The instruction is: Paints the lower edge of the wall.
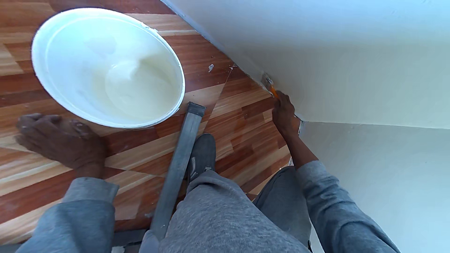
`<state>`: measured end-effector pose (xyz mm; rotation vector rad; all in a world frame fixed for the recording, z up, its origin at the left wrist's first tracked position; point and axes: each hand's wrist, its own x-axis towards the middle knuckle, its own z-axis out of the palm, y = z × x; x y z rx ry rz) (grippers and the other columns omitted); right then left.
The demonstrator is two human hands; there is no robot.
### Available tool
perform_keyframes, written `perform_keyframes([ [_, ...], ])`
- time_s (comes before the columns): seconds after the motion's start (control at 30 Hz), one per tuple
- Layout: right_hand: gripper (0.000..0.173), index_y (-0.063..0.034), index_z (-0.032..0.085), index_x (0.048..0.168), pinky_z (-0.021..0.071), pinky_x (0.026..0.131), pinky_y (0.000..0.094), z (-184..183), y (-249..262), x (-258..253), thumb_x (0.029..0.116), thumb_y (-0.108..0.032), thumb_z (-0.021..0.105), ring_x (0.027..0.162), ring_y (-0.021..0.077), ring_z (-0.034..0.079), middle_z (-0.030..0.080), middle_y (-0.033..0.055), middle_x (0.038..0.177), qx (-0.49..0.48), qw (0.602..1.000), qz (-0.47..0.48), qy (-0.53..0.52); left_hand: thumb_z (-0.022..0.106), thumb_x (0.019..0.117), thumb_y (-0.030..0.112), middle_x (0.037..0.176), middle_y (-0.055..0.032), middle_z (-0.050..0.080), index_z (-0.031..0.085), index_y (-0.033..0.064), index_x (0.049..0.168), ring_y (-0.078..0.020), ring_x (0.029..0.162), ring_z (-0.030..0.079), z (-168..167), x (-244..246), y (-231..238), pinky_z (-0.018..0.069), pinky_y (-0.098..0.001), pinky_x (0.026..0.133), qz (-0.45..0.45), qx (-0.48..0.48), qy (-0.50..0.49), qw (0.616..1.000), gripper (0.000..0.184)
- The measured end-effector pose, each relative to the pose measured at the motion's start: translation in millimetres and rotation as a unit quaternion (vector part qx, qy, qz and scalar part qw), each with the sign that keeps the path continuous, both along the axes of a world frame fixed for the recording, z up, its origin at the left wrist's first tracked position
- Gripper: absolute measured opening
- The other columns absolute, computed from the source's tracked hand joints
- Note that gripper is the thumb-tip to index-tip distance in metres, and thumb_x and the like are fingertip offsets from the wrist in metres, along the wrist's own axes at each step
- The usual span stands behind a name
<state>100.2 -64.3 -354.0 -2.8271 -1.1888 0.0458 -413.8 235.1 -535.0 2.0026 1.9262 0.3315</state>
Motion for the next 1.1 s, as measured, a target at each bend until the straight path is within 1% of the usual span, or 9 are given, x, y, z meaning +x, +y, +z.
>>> perform_keyframes([
  [0.1, 0.036, -0.0065, 0.06, 0.14, 0.0549, 0.09, 0.0612, 5.2, -62.1, 12.1, 0.1068, -0.016, 0.048, 0.109, 0.0404, 0.068, 0.067, 0.0214, 0.128, -0.015, 0.997, -0.071, -0.006, 0.031, 0.1042, 0.05, 0.159, -0.0117, 0.038, 0.047, 0.0119, 0.144, -0.0303, 0.151, 0.029, -0.8, -2.5, -1.0, 0.0146, -0.0547, 0.124, -0.006, -0.004, -0.004, 1.0, 0.057],
  [0.2, 0.036, -0.0063, 0.063, 0.138, 0.0552, 0.089, 0.0587, 19.4, -95.5, 12.1, 0.1059, -0.015, 0.049, 0.105, 0.0383, 0.07, 0.069, 0.0207, 0.123, 0.004, 0.996, -0.09, -0.02, 0.031, 0.1052, 0.043, 0.149, -0.0197, 0.046, 0.054, 0.0046, 0.137, -0.0357, 0.143, 0.04, -5.2, -2.1, -4.7, 0.0209, -0.0542, 0.122, -0.043, 0.072, 0.035, 0.996, 0.055],
  [0.23, 0.036, -0.0072, 0.064, 0.138, 0.0548, 0.086, 0.06, 25.1, -97.3, 12.2, 0.1056, -0.015, 0.049, 0.103, 0.0391, 0.07, 0.069, 0.0213, 0.122, -0.008, 0.995, -0.096, -0.021, 0.035, 0.1055, 0.035, 0.146, -0.0264, 0.048, 0.056, -0.0023, 0.132, -0.0401, 0.141, 0.042, 25.7, 15.8, -8.8, 0.0214, -0.0547, 0.121, -0.043, 0.064, 0.054, 0.996, 0.05],
  [0.27, 0.036, -0.0086, 0.065, 0.138, 0.0542, 0.082, 0.0616, 29.6, -95.4, 13.9, 0.1055, -0.015, 0.049, 0.101, 0.0404, 0.07, 0.069, 0.0218, 0.12, -0.027, 0.994, -0.1, -0.022, 0.034, 0.1081, 0.028, 0.161, -0.0229, 0.031, 0.045, -0.0018, 0.144, -0.0351, 0.153, 0.024, 98.5, 52.5, -8.2, 0.0115, -0.0504, 0.125, 0.009, -0.131, 0.091, 0.987, 0.048],
  [0.3, 0.036, -0.0102, 0.065, 0.138, 0.0536, 0.077, 0.0624, 32.5, -91.2, 17.2, 0.1052, -0.014, 0.049, 0.096, 0.0413, 0.069, 0.069, 0.0218, 0.117, -0.049, 0.994, -0.094, -0.027, 0.038, 0.1064, 0.022, 0.163, -0.0253, 0.027, 0.044, -0.0062, 0.144, -0.0367, 0.155, 0.018, 141.2, 74.1, -7.7, 0.0086, -0.0507, 0.125, 0.049, -0.187, 0.049, 0.98, 0.047],
  [0.37, 0.036, -0.0119, 0.066, 0.137, 0.053, 0.068, 0.0631, 35.5, -77.0, 25.6, 0.1043, -0.012, 0.049, 0.087, 0.0435, 0.07, 0.069, 0.022, 0.113, -0.097, 0.993, -0.06, -0.041, 0.04, 0.1051, 0.021, 0.162, -0.0289, 0.026, 0.045, -0.0102, 0.142, -0.0398, 0.155, 0.018, 161.7, 82.3, -10.9, 0.0085, -0.0524, 0.125, 0.065, -0.187, 0.008, 0.98, 0.049],
  [0.5, 0.036, -0.0139, 0.068, 0.135, 0.0555, 0.064, 0.0595, 29.9, -43.0, 38.7, 0.1041, -0.011, 0.049, 0.084, 0.0409, 0.072, 0.07, 0.02, 0.113, -0.153, 0.986, 0.025, -0.06, 0.025, 0.1074, 0.043, 0.149, -0.0265, 0.045, 0.053, -0.0023, 0.135, -0.0423, 0.144, 0.039, 16.5, 6.2, -8.4, 0.023, -0.0577, 0.121, -0.049, 0.033, 0.034, 0.998, 0.06],
  [0.83, 0.038, -0.0097, 0.065, 0.135, 0.0558, 0.063, 0.0601, 21.1, -19.2, 55.2, 0.1007, -0.005, 0.048, 0.082, 0.0434, 0.071, 0.066, 0.0225, 0.119, -0.29, 0.955, 0.019, -0.064, 0.025, 0.104, 0.055, 0.157, -0.0139, 0.039, 0.049, 0.011, 0.144, -0.0316, 0.149, 0.033, -24.4, -13.4, 2.7, 0.0204, -0.0532, 0.123, -0.019, -0.011, 0.013, 1.0, 0.064],
  [1.1, 0.037, -0.0075, 0.062, 0.136, 0.0558, 0.061, 0.0592, 12.6, -45.4, 50.1, 0.1016, -0.006, 0.048, 0.079, 0.0445, 0.07, 0.065, 0.0243, 0.119, -0.317, 0.944, -0.03, -0.084, 0.025, 0.1071, 0.048, 0.155, -0.0172, 0.041, 0.05, 0.0064, 0.142, -0.0337, 0.148, 0.034, -13.4, -7.4, 0.4, 0.0215, -0.0538, 0.123, -0.021, -0.009, 0.027, 0.999, 0.059],
])
